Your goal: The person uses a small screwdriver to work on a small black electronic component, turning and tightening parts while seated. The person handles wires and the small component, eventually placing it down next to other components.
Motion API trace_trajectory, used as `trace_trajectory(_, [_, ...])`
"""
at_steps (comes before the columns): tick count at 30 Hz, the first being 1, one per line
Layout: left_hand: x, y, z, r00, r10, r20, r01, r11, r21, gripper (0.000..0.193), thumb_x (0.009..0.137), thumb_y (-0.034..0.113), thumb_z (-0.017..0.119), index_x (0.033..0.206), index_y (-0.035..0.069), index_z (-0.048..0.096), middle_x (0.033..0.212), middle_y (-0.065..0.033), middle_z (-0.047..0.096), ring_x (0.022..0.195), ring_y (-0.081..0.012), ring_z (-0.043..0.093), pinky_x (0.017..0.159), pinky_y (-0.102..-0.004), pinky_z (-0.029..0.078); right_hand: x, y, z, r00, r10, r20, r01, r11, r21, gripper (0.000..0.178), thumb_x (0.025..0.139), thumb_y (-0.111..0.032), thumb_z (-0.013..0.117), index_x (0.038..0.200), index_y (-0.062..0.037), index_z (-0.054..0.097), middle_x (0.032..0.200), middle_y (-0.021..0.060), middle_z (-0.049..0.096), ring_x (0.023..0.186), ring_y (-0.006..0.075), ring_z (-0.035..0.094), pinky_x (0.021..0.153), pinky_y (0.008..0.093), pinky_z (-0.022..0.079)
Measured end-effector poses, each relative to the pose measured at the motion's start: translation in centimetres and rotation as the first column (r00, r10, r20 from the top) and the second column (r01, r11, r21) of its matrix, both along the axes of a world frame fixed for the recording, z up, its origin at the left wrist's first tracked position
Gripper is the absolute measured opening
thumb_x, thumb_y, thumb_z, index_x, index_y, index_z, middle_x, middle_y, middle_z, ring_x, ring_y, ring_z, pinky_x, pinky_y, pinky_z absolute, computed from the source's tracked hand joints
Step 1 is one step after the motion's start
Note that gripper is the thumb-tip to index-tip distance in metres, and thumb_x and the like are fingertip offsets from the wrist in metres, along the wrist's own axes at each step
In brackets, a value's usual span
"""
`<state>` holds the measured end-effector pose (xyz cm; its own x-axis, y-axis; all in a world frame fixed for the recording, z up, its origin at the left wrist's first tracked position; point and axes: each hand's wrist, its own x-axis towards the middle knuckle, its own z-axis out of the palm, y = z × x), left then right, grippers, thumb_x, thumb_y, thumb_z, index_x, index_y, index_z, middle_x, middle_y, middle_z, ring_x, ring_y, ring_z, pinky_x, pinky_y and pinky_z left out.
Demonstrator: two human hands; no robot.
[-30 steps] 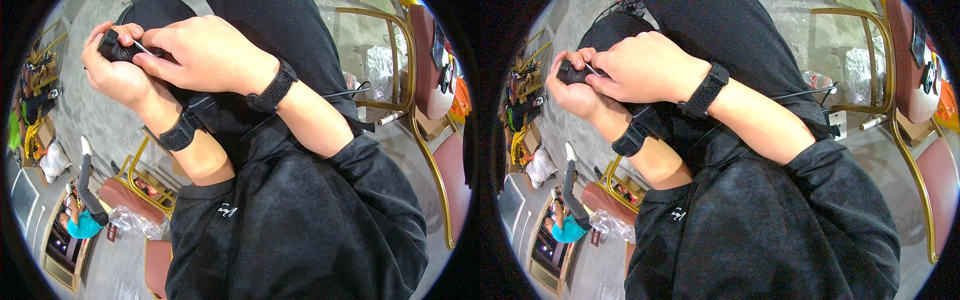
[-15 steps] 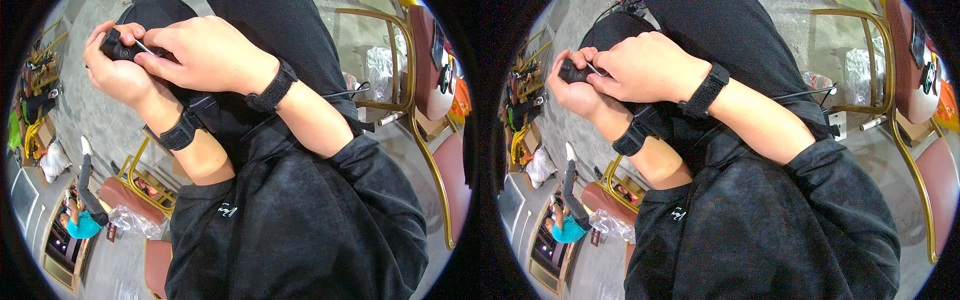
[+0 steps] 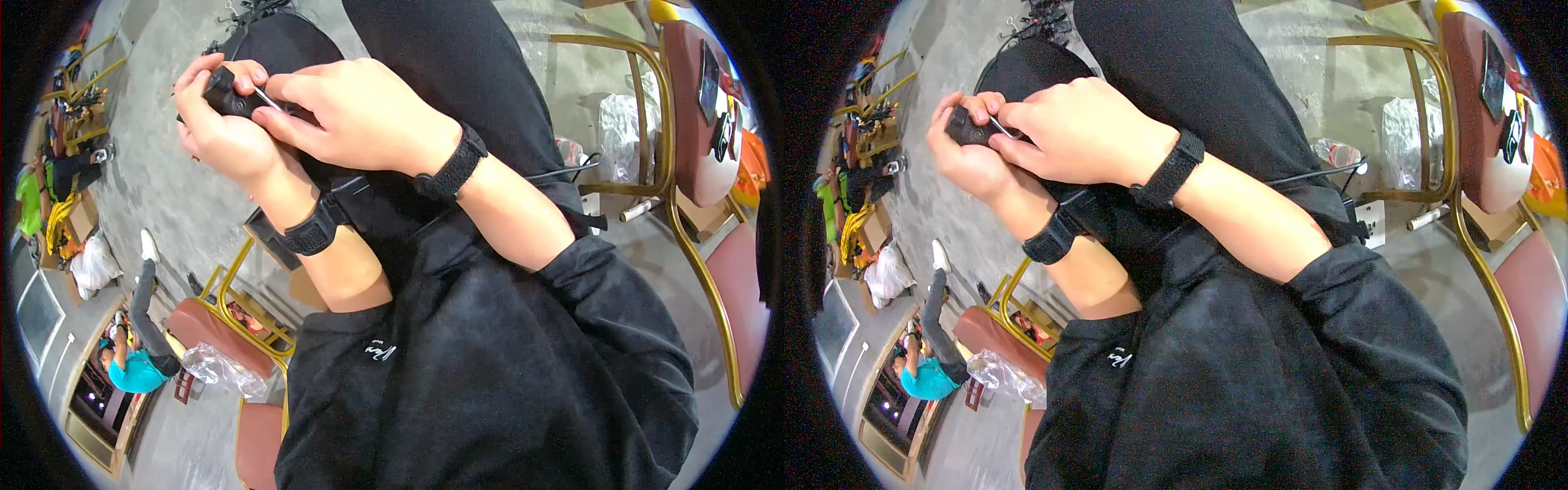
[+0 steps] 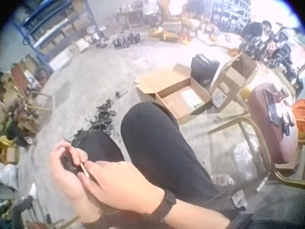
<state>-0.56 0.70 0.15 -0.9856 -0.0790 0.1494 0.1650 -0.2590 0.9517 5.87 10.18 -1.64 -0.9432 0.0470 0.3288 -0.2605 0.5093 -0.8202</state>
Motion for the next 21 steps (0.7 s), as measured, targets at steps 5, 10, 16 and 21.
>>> trace_trajectory(5, [0.13, -0.12, 0.15, 1.0, -0.031, 0.003, 0.031, 0.999, 0.038, 0.02, 0.083, 0.012, 0.041, 0.08, -0.004, 0.053, 0.056, -0.0109, 0.046, 0.054, -0.0198, 0.046, 0.058, -0.0322, 0.043, -0.02, -0.08, 0.09, 1.0, 0.023, 0.007, -0.023, 0.999, -0.023, 0.033, 0.088, -0.037, 0.052, 0.082, -0.0063, 0.064, 0.068, 0.0127, 0.063, 0.062, 0.032, 0.063, 0.057, 0.0409, 0.051])
trace_trajectory(10, [0.35, -0.14, 0.2, 1.0, -0.024, 0.006, 0.024, 0.998, 0.057, 0.016, 0.084, 0.009, 0.042, 0.08, -0.003, 0.052, 0.059, -0.0101, 0.047, 0.053, -0.0176, 0.046, 0.055, -0.0305, 0.042, 0.2, -0.09, 0.46, 0.999, 0.017, -0.035, -0.018, 1.0, -0.012, 0.031, 0.089, -0.034, 0.05, 0.082, -0.0061, 0.062, 0.071, 0.012, 0.063, 0.064, 0.0317, 0.063, 0.058, 0.0405, 0.051])
trace_trajectory(16, [0.65, -0.06, 0.12, 0.999, -0.022, 0.036, 0.018, 0.993, 0.115, 0.014, 0.084, 0.008, 0.043, 0.079, -0.002, 0.052, 0.058, -0.0099, 0.048, 0.052, -0.0164, 0.045, 0.054, -0.0297, 0.041, 0.33, 0.04, 0.71, 0.997, 0.043, 0.057, -0.042, 0.999, -0.005, 0.029, 0.09, -0.031, 0.05, 0.082, -0.0048, 0.061, 0.071, 0.0133, 0.062, 0.063, 0.0321, 0.061, 0.059, 0.0409, 0.05])
trace_trajectory(21, [0.63, -0.03, -0.03, 1.0, -0.019, -0.004, 0.02, 0.994, 0.108, 0.013, 0.084, 0.008, 0.044, 0.081, -0.002, 0.052, 0.058, -0.0096, 0.049, 0.052, -0.0155, 0.046, 0.054, -0.0296, 0.041, 0.37, 0.17, 0.86, 0.996, 0.045, 0.082, -0.044, 0.999, -0.012, 0.029, 0.091, -0.029, 0.049, 0.082, -0.0042, 0.06, 0.071, 0.0136, 0.062, 0.064, 0.0318, 0.061, 0.059, 0.0402, 0.049])
